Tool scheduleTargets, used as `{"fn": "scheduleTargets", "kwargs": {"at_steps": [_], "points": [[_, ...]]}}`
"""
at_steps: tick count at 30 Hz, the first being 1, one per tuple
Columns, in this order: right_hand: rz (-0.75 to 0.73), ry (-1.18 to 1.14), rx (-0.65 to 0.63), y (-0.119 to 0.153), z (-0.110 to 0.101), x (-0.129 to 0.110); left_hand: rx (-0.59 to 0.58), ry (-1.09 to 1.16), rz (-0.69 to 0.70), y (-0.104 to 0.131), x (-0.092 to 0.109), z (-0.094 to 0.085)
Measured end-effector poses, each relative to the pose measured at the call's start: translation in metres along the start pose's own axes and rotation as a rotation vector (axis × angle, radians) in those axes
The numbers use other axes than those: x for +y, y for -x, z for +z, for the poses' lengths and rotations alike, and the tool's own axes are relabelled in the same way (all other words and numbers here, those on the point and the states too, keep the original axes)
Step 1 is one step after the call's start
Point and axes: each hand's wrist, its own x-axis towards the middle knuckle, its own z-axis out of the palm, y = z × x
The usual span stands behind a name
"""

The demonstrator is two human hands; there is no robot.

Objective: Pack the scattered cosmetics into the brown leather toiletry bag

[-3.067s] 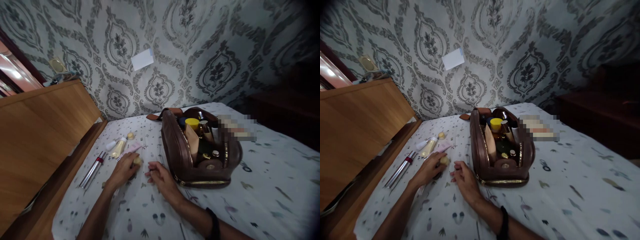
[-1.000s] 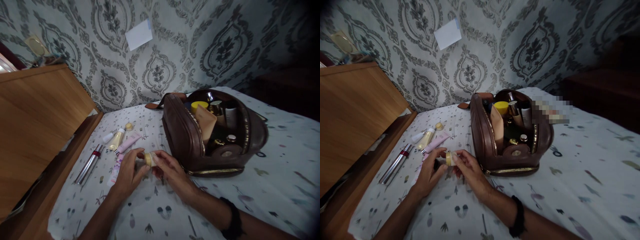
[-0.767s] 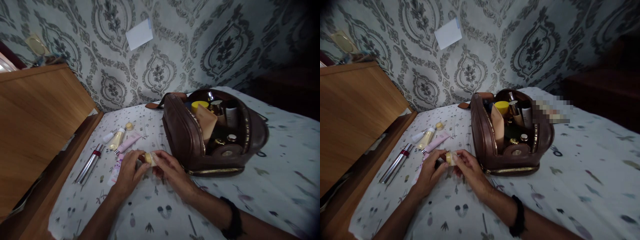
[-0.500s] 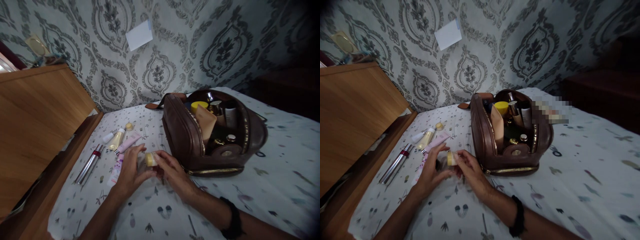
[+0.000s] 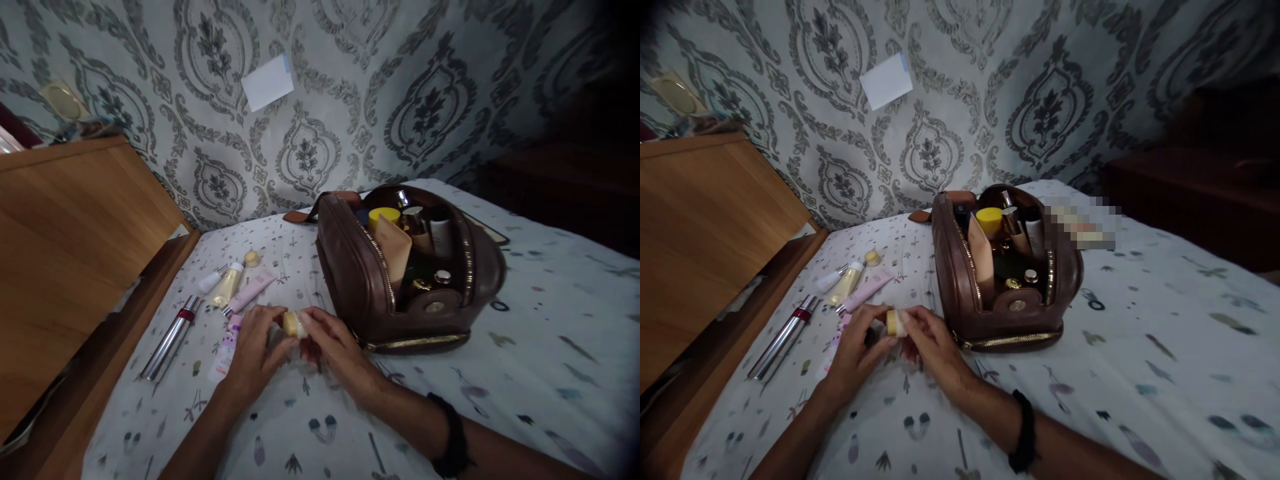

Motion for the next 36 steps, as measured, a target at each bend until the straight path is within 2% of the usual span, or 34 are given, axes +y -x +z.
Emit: {"fn": "scheduleTargets", "kwargs": {"at_steps": [5, 13, 19, 22, 26, 30, 33, 36], "points": [[0.03, -0.022, -0.033, -0.002, 0.0, 0.003, -0.016, -0.01, 0.111, -0.001, 0.001, -0.004], [0.037, -0.087, -0.049, -0.003, 0.001, 0.004, 0.0, -0.034, 0.115, 0.002, -0.01, -0.005], [0.063, -0.185, -0.009, -0.01, 0.002, 0.012, 0.075, 0.088, -0.118, 0.003, -0.023, -0.005], [0.079, -0.198, 0.005, -0.011, 0.002, 0.015, 0.144, 0.189, -0.239, -0.001, -0.02, -0.003], [0.06, -0.166, -0.027, -0.012, 0.002, 0.017, 0.206, 0.291, -0.305, -0.015, -0.003, -0.007], [0.042, -0.144, -0.059, -0.015, 0.001, 0.019, 0.103, 0.228, -0.169, -0.045, 0.02, -0.028], [0.053, -0.143, -0.063, -0.015, 0.0, 0.019, 0.08, 0.135, -0.015, -0.076, 0.051, -0.044], [0.063, -0.143, -0.059, -0.015, 0.0, 0.019, 0.067, 0.113, 0.088, -0.109, 0.095, -0.049]]}}
